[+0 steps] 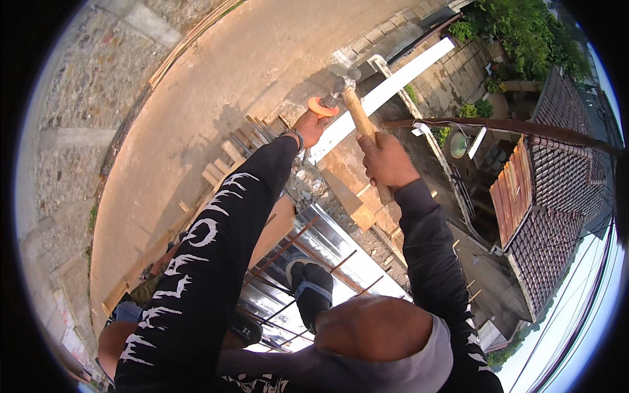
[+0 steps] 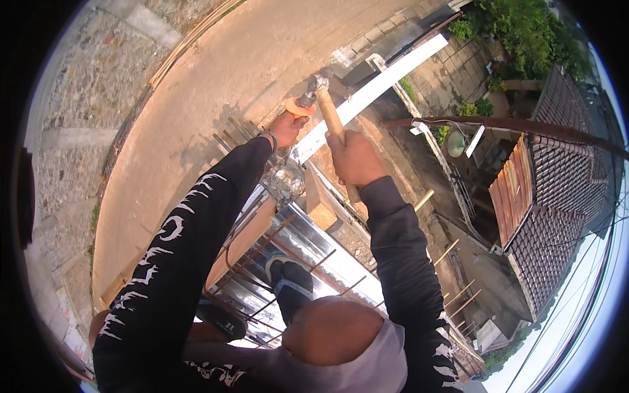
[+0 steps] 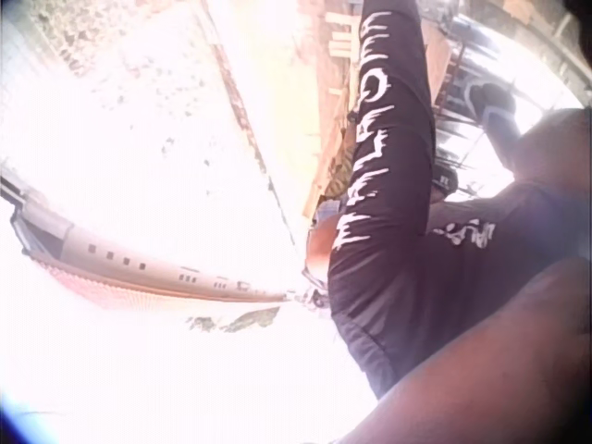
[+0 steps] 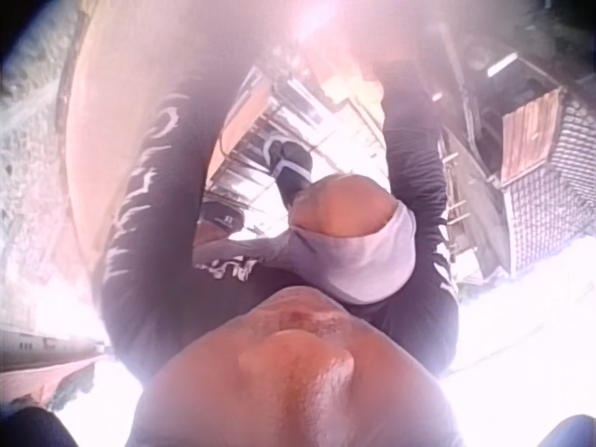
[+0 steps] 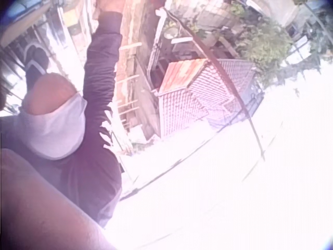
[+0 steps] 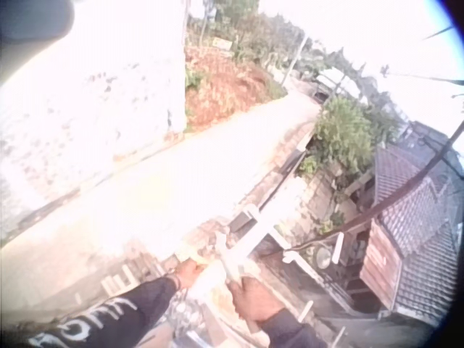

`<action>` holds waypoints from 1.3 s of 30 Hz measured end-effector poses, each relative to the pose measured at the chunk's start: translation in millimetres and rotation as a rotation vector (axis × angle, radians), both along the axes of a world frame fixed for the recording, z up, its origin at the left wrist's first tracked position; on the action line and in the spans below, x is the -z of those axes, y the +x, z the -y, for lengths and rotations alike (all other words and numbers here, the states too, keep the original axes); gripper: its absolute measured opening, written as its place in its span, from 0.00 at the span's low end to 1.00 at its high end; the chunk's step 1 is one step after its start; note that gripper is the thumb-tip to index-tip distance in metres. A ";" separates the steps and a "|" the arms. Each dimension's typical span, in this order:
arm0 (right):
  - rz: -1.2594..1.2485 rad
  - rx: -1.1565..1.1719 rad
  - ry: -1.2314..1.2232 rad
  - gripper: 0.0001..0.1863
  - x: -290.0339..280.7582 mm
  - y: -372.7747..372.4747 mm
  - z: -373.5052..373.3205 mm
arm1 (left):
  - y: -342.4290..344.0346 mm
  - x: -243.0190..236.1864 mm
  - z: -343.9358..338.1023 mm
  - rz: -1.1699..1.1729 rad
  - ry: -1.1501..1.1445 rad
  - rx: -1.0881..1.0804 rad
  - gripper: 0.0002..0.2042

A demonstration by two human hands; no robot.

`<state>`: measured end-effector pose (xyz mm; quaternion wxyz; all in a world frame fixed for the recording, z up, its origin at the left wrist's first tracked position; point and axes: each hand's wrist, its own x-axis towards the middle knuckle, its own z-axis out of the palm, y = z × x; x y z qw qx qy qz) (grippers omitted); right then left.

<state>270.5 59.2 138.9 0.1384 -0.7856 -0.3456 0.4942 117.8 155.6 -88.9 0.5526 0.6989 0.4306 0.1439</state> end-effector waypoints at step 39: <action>-0.182 0.271 -0.007 0.24 4.9 30.4 17.8 | 10.8 18.4 23.2 0.080 0.030 0.016 0.17</action>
